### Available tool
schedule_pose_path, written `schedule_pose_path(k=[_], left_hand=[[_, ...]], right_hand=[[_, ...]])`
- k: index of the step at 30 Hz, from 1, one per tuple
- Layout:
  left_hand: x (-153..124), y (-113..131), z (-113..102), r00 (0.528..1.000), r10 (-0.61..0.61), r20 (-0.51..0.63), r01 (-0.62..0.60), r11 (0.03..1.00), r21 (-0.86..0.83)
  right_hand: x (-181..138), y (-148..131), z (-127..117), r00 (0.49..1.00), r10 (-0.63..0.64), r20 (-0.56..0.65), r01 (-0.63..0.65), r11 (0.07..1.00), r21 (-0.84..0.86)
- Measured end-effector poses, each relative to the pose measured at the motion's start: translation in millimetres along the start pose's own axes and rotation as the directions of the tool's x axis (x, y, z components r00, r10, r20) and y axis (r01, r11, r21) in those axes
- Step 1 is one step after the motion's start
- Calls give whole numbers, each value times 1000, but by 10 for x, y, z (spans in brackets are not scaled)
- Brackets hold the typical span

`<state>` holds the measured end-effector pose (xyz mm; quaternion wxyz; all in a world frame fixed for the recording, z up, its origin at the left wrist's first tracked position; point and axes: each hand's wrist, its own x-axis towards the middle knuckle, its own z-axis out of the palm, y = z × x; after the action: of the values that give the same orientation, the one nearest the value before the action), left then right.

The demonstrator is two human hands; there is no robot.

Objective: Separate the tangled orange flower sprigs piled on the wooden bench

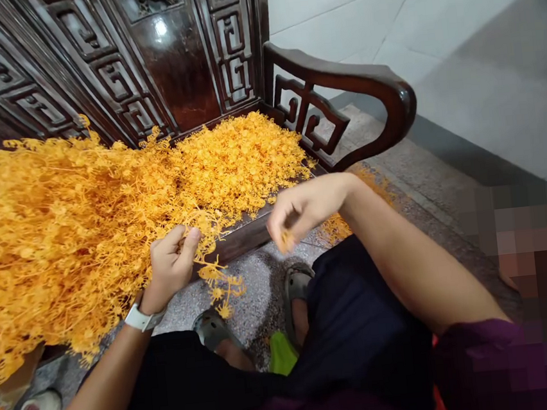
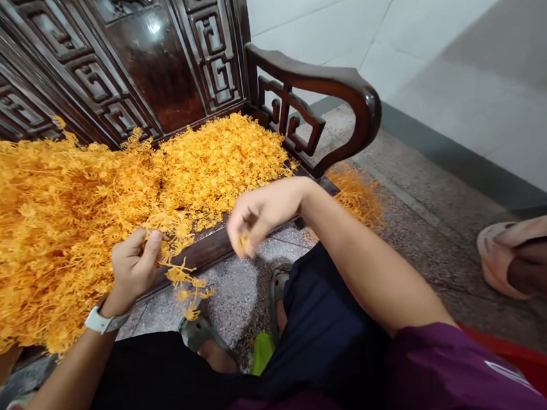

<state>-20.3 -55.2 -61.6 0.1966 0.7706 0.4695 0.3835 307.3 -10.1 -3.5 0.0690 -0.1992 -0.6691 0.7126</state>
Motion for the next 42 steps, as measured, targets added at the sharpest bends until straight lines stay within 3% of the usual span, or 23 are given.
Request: schedule_pose_path(k=[2,3,4,5,6,7,8,9,11,13,16,21,25,30,32,34,38,42], left_hand=[[30,-29,-9,999,-34,-17,33,999,-40],[40,-24,-11,999,-46,-17,44,997,-68],[47,-12,-11,998,-58,-14,57,993,-99],[51,6,-8,997,-71,-6,69,989,-130],[54,25,-3,997,-82,4,82,984,-159],[55,43,2,996,-91,18,93,979,-181],[54,57,8,995,-97,26,100,976,-195],[52,66,14,995,-99,30,103,974,-200],[46,74,27,994,-100,34,105,972,-210],[38,76,45,993,-111,38,117,961,-251],[30,84,87,986,-155,63,168,918,-360],[36,134,160,978,-182,105,210,869,-449],[44,195,173,973,-196,124,231,862,-451],[64,225,132,975,-186,124,222,875,-430],[76,206,105,978,-165,124,201,902,-381],[84,191,80,972,-110,207,171,936,-307],[77,246,61,880,-31,474,98,988,-116],[60,334,78,830,-53,555,53,998,16]], right_hand=[[4,-142,143,972,6,236,-14,999,31],[30,-180,156,973,-54,222,42,998,57],[74,-193,132,984,-143,107,132,986,98],[133,-183,76,967,-232,-104,246,959,144],[203,-152,-3,886,-279,-371,363,914,180],[275,-105,-94,740,-252,-624,463,864,200],[341,-47,-185,595,-164,-786,520,825,222],[395,18,-264,505,-61,-861,536,804,258],[454,142,-356,455,76,-887,506,797,328],[455,229,-347,473,86,-877,435,843,317],[431,261,-216,491,-16,-871,295,944,149],[518,271,47,721,-133,-680,173,985,-9],[649,350,237,794,-300,-528,234,953,-190],[652,311,349,820,-284,-496,301,952,-47],[611,260,346,802,-251,-541,311,950,21],[585,230,338,756,-211,-619,339,936,94],[624,260,345,697,-110,-709,359,909,212],[705,314,382,705,-55,-707,352,892,282]])
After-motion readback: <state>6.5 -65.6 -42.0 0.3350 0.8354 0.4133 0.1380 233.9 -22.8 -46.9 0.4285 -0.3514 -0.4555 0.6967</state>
